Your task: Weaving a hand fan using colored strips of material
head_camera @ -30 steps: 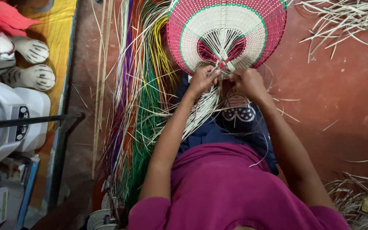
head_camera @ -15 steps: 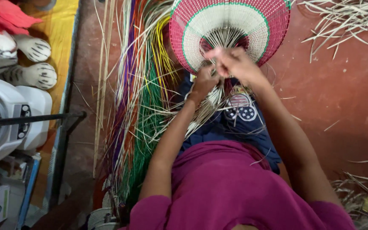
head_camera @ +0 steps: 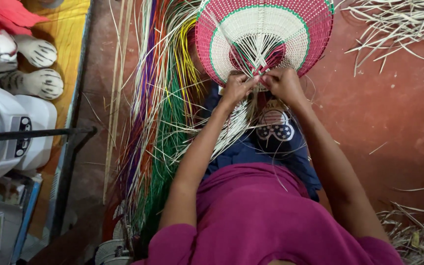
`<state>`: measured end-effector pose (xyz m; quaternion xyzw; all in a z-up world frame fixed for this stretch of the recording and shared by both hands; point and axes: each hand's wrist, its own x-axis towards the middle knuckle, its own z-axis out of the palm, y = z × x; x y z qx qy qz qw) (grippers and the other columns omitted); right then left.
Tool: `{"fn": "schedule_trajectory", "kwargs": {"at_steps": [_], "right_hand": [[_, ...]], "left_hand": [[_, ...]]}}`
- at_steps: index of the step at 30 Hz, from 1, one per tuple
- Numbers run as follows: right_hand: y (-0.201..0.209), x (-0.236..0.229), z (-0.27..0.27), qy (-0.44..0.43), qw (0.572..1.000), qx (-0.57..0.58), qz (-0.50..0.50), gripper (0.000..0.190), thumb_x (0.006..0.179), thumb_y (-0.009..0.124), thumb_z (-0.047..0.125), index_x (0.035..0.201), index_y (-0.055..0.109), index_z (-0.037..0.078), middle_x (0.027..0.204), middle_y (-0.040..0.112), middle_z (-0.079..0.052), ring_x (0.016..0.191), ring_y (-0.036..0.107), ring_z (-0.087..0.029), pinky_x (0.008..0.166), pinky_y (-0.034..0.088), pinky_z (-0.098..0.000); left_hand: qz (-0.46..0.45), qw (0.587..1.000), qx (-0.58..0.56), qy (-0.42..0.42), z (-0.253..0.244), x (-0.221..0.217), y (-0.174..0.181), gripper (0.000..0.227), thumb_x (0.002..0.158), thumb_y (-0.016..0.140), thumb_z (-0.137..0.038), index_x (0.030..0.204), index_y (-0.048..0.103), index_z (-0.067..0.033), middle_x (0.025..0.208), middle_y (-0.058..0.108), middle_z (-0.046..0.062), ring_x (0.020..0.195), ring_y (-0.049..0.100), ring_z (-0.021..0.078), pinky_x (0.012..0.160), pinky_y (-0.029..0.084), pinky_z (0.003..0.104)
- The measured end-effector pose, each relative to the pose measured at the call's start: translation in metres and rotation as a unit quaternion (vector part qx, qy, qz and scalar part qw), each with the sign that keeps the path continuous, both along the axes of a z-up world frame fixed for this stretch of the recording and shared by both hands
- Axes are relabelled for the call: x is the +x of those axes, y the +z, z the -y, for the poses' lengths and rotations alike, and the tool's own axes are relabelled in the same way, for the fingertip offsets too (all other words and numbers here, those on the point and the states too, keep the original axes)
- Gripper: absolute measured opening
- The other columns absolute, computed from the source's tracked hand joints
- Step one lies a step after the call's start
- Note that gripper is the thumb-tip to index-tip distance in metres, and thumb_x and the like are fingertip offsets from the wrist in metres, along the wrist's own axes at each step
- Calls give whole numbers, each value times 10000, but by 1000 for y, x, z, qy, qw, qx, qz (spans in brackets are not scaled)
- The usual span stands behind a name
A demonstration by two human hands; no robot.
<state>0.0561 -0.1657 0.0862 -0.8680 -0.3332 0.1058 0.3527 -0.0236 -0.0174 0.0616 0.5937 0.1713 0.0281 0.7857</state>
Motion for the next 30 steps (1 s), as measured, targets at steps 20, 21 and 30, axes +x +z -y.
{"fn": "schedule_trajectory", "kwargs": {"at_steps": [20,21,30], "right_hand": [[41,5,-24,14,993,49,-109,36,751,617,132,781,634,122,671,586,-18,670,535,-132,616,424,-291],[46,4,-30,13,991,78,-104,29,744,621,81,772,624,89,633,574,-40,640,514,-134,590,410,-283],[149,-22,-33,-18,958,173,-227,546,888,299,524,1020,606,93,606,502,8,518,459,-84,548,397,-204]], "left_hand": [[57,960,274,11,-1,4,-34,238,707,629,-312,574,591,-118,439,507,43,434,453,143,447,350,257],[45,957,288,10,0,0,-26,299,682,653,-401,552,585,-141,427,528,22,416,481,167,446,365,259],[-117,968,220,37,5,1,25,450,684,572,-520,441,526,-144,411,546,-32,294,380,41,310,265,217]]}}
